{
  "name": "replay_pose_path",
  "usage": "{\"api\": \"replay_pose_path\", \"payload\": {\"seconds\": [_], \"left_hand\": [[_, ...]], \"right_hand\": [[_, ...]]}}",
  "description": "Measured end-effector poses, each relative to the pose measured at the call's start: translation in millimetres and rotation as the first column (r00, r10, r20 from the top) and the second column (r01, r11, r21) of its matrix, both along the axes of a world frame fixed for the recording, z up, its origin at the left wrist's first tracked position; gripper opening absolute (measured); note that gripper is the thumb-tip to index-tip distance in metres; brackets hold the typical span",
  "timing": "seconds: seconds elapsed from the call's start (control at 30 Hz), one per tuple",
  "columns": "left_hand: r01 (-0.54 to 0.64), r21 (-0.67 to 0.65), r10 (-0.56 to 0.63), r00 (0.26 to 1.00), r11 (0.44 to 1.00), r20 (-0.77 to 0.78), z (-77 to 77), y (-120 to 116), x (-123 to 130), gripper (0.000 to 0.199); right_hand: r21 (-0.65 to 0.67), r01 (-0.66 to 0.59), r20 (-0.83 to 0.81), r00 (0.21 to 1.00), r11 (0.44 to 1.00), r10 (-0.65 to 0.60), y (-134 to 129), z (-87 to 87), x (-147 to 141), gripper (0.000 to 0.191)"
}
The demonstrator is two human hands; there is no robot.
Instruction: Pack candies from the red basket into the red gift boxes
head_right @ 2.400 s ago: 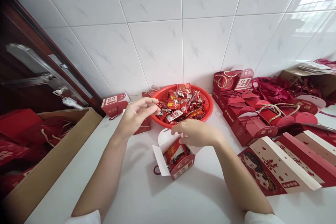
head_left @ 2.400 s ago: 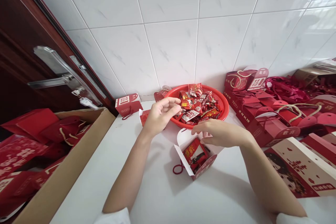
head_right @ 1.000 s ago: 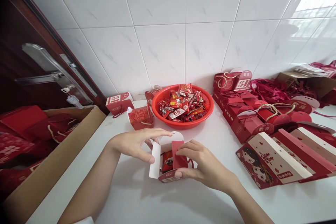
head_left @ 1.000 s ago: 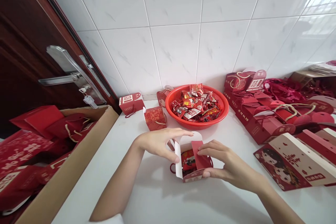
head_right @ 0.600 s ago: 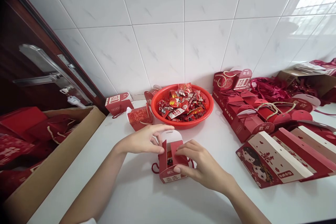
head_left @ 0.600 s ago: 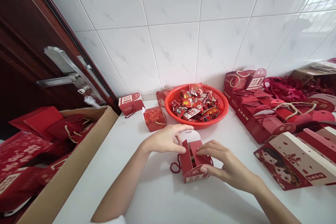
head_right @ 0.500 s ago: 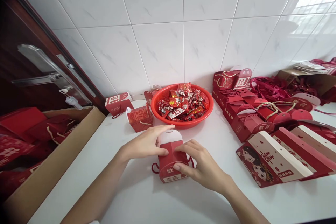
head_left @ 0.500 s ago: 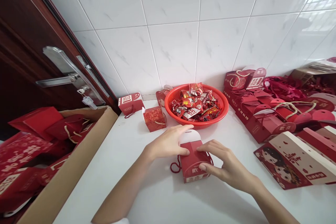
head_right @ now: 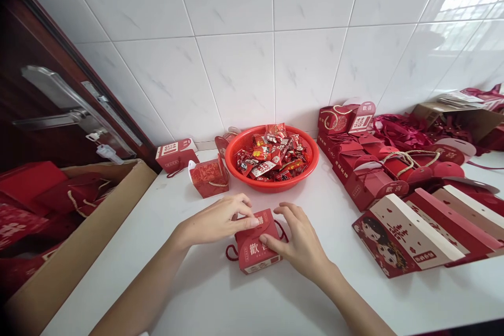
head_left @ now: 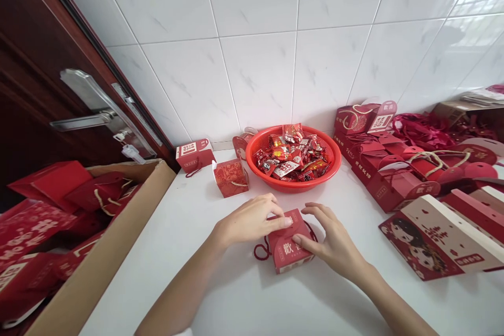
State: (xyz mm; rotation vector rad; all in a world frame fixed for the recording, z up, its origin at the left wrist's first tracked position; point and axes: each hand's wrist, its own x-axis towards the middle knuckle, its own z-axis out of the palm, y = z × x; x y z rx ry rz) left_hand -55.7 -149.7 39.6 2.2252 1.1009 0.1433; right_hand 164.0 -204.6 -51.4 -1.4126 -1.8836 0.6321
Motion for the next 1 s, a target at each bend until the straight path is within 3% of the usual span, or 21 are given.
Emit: {"api": "replay_pose_path", "payload": {"seconds": [0.17,0.27,0.33,0.4,0.47,0.53,0.67,0.83,0.9,1.0], "left_hand": [[-0.005,-0.111,-0.002,0.998,0.994,-0.055,0.2,1.6,-5.4,0.035],[-0.019,-0.162,0.004,0.996,0.987,-0.093,0.5,3.8,-7.3,0.031],[-0.012,-0.169,-0.008,0.993,0.986,-0.117,0.4,5.4,-7.7,0.032],[0.002,-0.163,-0.024,0.990,0.987,-0.135,0.0,6.7,-7.4,0.032],[0.015,-0.154,-0.036,0.990,0.988,-0.134,-1.4,7.7,-6.3,0.030],[0.017,-0.141,-0.031,0.995,0.990,-0.099,-4.7,8.7,-4.1,0.030],[-0.034,-0.117,0.035,0.999,0.993,0.009,-16.8,11.3,4.7,0.031],[-0.104,-0.162,0.117,0.990,0.981,0.075,-26.5,14.0,13.0,0.038],[-0.115,-0.193,0.138,0.984,0.974,0.111,-27.6,15.3,13.0,0.048],[-0.020,-0.361,0.104,0.971,0.932,0.214,-29.5,19.3,10.9,0.074]], "right_hand": [[-0.160,-0.011,-0.065,0.998,0.987,0.001,2.0,4.3,3.0,0.050],[-0.306,-0.061,-0.257,0.966,0.950,-0.021,4.3,9.0,5.0,0.055],[-0.393,-0.143,-0.435,0.899,0.908,-0.047,6.4,16.7,7.0,0.055],[-0.405,-0.193,-0.588,0.804,0.894,-0.093,8.8,28.8,9.3,0.052],[-0.353,-0.185,-0.685,0.719,0.917,-0.118,11.0,42.9,11.1,0.048],[-0.295,-0.182,-0.720,0.687,0.938,-0.093,12.9,55.2,11.8,0.044],[-0.258,-0.255,-0.676,0.737,0.932,0.015,15.4,63.4,7.7,0.038],[-0.261,-0.310,-0.491,0.858,0.914,0.151,16.2,54.2,-0.8,0.029],[-0.274,-0.287,-0.414,0.897,0.918,0.157,16.0,50.5,-3.0,0.024],[-0.290,-0.265,-0.388,0.911,0.920,0.141,16.1,46.4,-5.5,0.024]]}}
